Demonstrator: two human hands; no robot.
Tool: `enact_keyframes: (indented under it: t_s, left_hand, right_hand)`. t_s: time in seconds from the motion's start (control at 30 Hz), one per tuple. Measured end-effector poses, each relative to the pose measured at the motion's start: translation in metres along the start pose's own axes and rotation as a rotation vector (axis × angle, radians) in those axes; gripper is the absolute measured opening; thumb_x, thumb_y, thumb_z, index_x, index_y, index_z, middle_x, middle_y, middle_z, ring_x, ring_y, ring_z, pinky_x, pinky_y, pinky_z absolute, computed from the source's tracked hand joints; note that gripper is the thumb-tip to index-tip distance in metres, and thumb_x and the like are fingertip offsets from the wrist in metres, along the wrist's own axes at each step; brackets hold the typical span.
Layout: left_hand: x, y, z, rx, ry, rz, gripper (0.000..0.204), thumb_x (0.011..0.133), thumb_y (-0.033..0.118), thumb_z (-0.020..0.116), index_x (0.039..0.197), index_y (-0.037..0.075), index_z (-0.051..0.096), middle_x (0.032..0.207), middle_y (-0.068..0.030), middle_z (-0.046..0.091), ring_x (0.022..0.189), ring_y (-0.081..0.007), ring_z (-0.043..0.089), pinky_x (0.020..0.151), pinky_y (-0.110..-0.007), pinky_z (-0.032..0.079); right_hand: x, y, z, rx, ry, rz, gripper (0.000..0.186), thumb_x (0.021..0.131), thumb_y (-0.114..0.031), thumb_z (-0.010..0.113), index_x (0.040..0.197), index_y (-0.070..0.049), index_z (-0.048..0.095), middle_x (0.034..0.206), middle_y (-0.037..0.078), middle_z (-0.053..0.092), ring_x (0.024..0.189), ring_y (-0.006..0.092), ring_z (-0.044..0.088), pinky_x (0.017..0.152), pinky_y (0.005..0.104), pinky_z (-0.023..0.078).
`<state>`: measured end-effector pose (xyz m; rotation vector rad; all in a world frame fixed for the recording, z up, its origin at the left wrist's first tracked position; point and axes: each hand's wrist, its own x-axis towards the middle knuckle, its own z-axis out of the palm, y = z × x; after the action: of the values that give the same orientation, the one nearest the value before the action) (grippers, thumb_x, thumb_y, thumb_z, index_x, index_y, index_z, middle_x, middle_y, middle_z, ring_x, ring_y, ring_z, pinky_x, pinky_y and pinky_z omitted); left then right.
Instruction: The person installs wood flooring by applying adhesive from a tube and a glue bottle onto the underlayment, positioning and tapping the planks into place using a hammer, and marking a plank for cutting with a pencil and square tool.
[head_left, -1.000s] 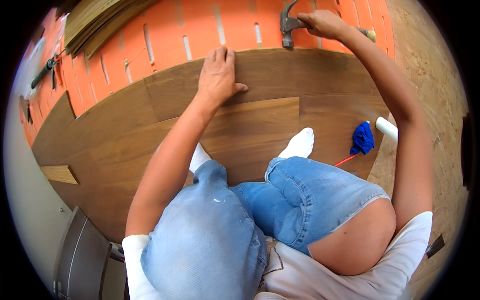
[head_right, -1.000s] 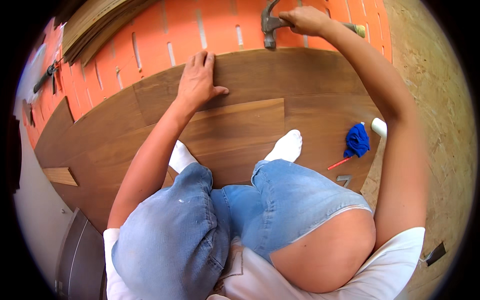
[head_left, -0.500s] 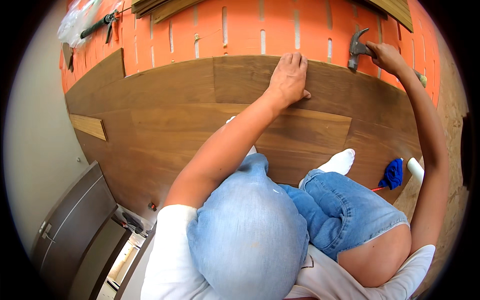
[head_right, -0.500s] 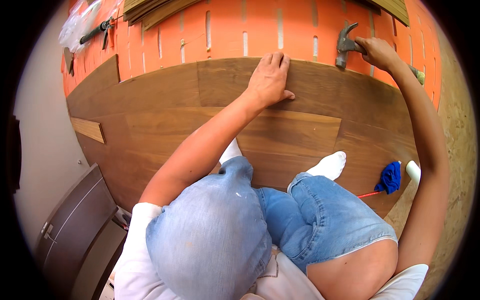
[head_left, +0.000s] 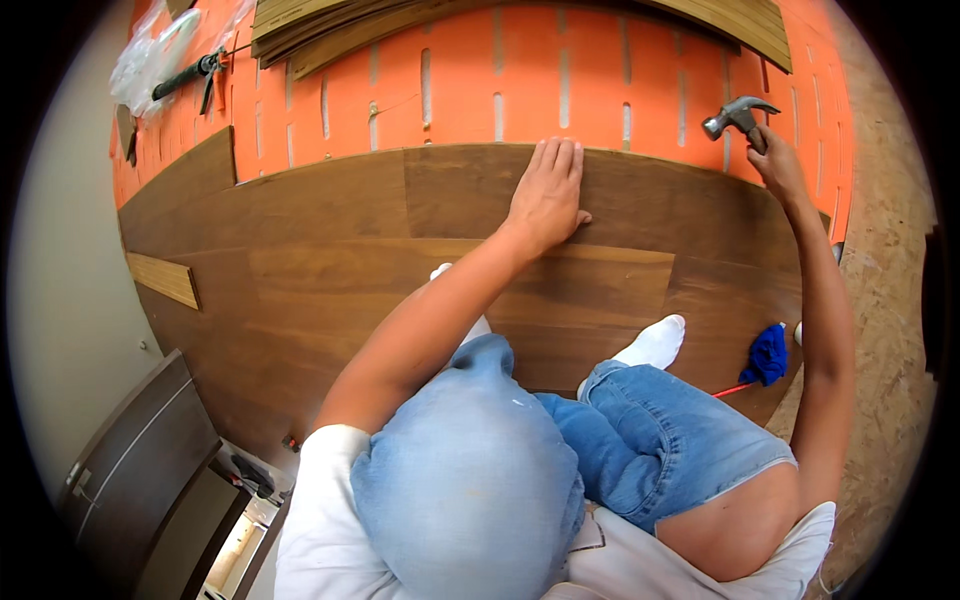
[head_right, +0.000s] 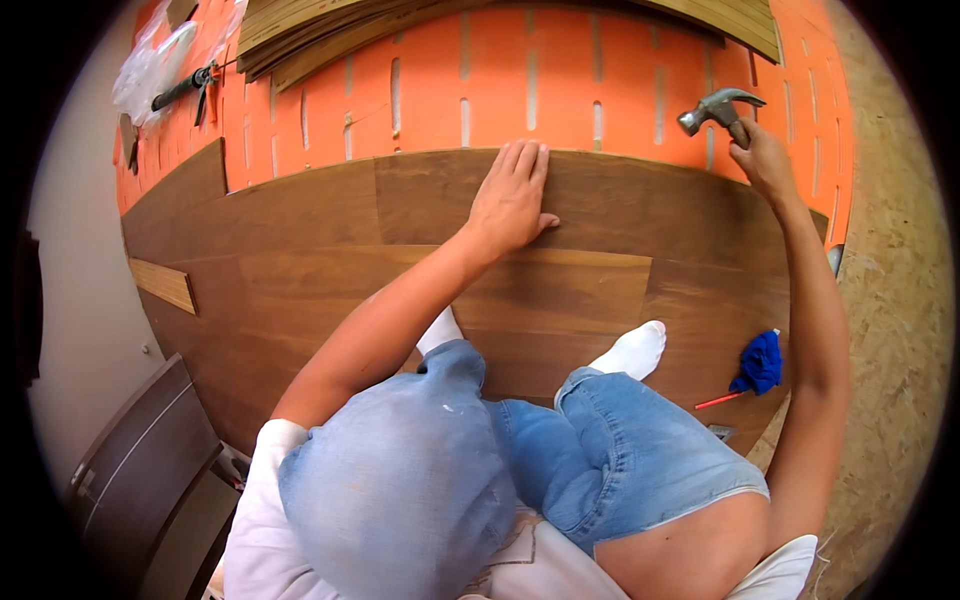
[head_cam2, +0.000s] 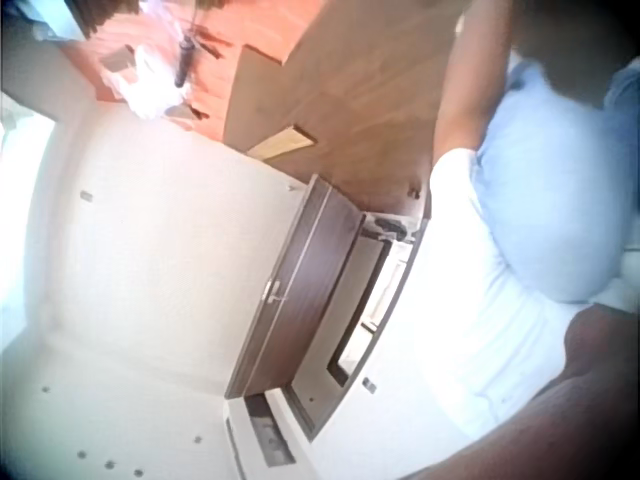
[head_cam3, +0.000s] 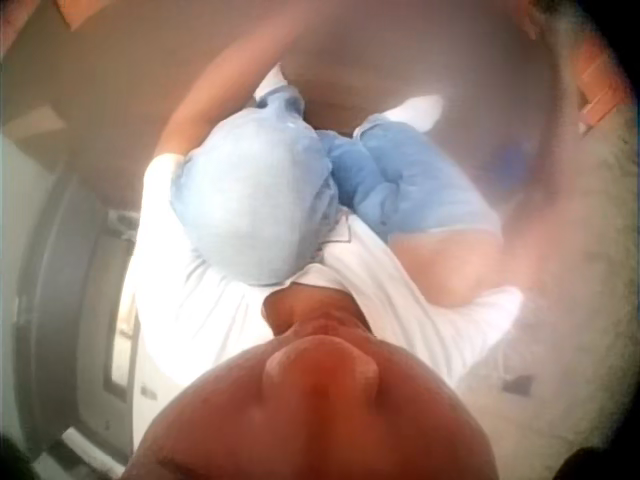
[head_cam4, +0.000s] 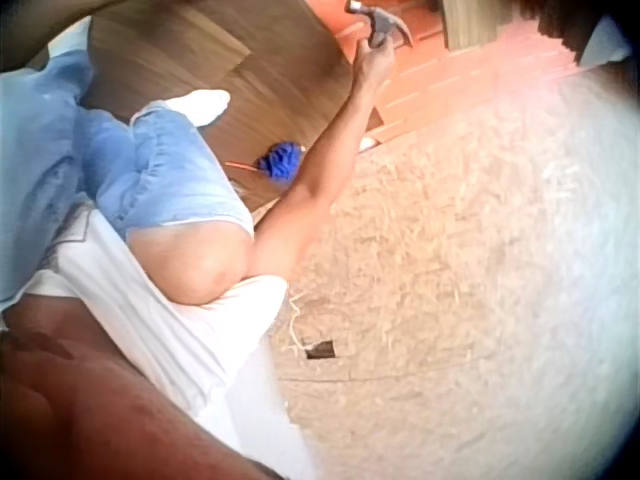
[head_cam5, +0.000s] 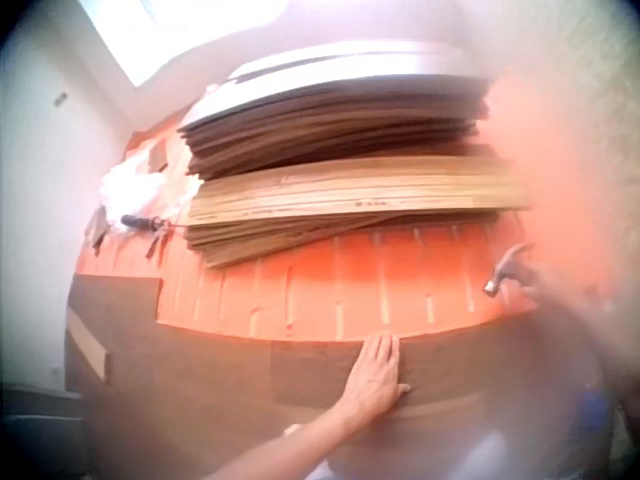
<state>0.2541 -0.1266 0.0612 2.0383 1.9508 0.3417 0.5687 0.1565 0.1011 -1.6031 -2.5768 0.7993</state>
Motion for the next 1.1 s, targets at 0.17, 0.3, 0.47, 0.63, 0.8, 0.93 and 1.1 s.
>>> enact_keyframes:
  t_s: [0.17, 0.3, 0.47, 0.63, 0.8, 0.93, 1.1]
  left_hand:
    - [-0.041, 0.019, 0.009, 0.03, -0.024, -0.025, 0.086, 0.09, 0.043, 0.07, 0.149, -0.011, 0.04, 0.162, -0.0242, 0.029, 0.152, -0.0372, 0.026, 0.126, -0.046, 0.02]
    - [-0.062, 0.019, 0.015, 0.019, -0.047, 0.022, 0.079, 0.094, 0.04, 0.064, 0.149, -0.011, 0.04, 0.163, -0.0231, 0.029, 0.153, -0.0368, 0.025, 0.127, -0.047, 0.018]
    - [-0.077, 0.012, 0.016, 0.025, -0.001, 0.066, 0.069, 0.096, 0.033, 0.06, 0.147, -0.011, 0.043, 0.16, -0.024, 0.033, 0.152, -0.0372, 0.027, 0.127, -0.048, 0.019]
    - [-0.09, 0.01, 0.017, 0.042, 0.044, 0.076, 0.062, 0.097, 0.028, 0.058, 0.145, -0.01, 0.046, 0.156, -0.0247, 0.038, 0.149, -0.0376, 0.032, 0.126, -0.048, 0.021]
    - [-0.098, 0.005, 0.015, -0.02, 0.069, 0.097, 0.058, 0.096, 0.023, 0.057, 0.144, -0.009, 0.047, 0.155, -0.024, 0.039, 0.147, -0.0378, 0.035, 0.124, -0.05, 0.024]
    - [-0.116, -0.016, 0.015, -0.116, 0.118, 0.051, 0.053, 0.094, 0.016, 0.055, 0.144, -0.001, 0.051, 0.149, -0.0217, 0.045, 0.141, -0.0376, 0.042, 0.12, -0.052, 0.031]
    - [-0.134, -0.068, 0.002, 0.236, 0.019, -0.204, 0.053, 0.094, 0.013, 0.058, 0.146, 0.014, 0.056, 0.144, -0.0163, 0.052, 0.135, -0.038, 0.045, 0.113, -0.049, 0.035]
  right_hand:
    - [0.011, -0.047, 0.018, -0.091, -0.053, -0.154, 0.017, 0.085, -0.016, 0.063, 0.096, -0.004, 0.056, 0.074, 0.021, 0.058, 0.071, 0.0408, 0.06, 0.066, 0.05, 0.044]
    - [0.039, -0.122, 0.053, -0.12, -0.159, -0.288, 0.018, 0.085, -0.015, 0.063, 0.101, -0.006, 0.06, 0.082, 0.02, 0.068, 0.081, 0.0419, 0.066, 0.071, 0.0536, 0.049]
    - [0.079, -0.215, 0.095, -0.301, -0.26, -0.558, 0.017, 0.086, -0.012, 0.061, 0.103, -0.007, 0.06, 0.086, 0.018, 0.07, 0.085, 0.0407, 0.067, 0.073, 0.0526, 0.051]
    - [0.093, -0.271, 0.129, -0.338, -0.423, -0.68, 0.022, 0.085, -0.008, 0.06, 0.106, -0.007, 0.062, 0.091, 0.018, 0.072, 0.09, 0.0396, 0.068, 0.077, 0.0517, 0.053]
    - [0.093, -0.287, 0.127, -0.447, -0.469, -0.659, 0.024, 0.085, -0.009, 0.06, 0.109, -0.008, 0.063, 0.092, 0.016, 0.072, 0.09, 0.0387, 0.068, 0.077, 0.052, 0.053]
    - [0.067, -0.257, 0.121, -0.26, -0.336, -0.509, 0.023, 0.087, -0.012, 0.062, 0.11, -0.01, 0.064, 0.091, 0.015, 0.073, 0.09, 0.037, 0.07, 0.076, 0.0513, 0.054]
    - [-0.014, -0.173, 0.104, 0.182, 0.042, -0.339, 0.049, 0.088, -0.015, 0.063, 0.137, -0.016, 0.06, 0.094, 0.016, 0.071, 0.089, 0.034, 0.071, 0.076, 0.0468, 0.055]
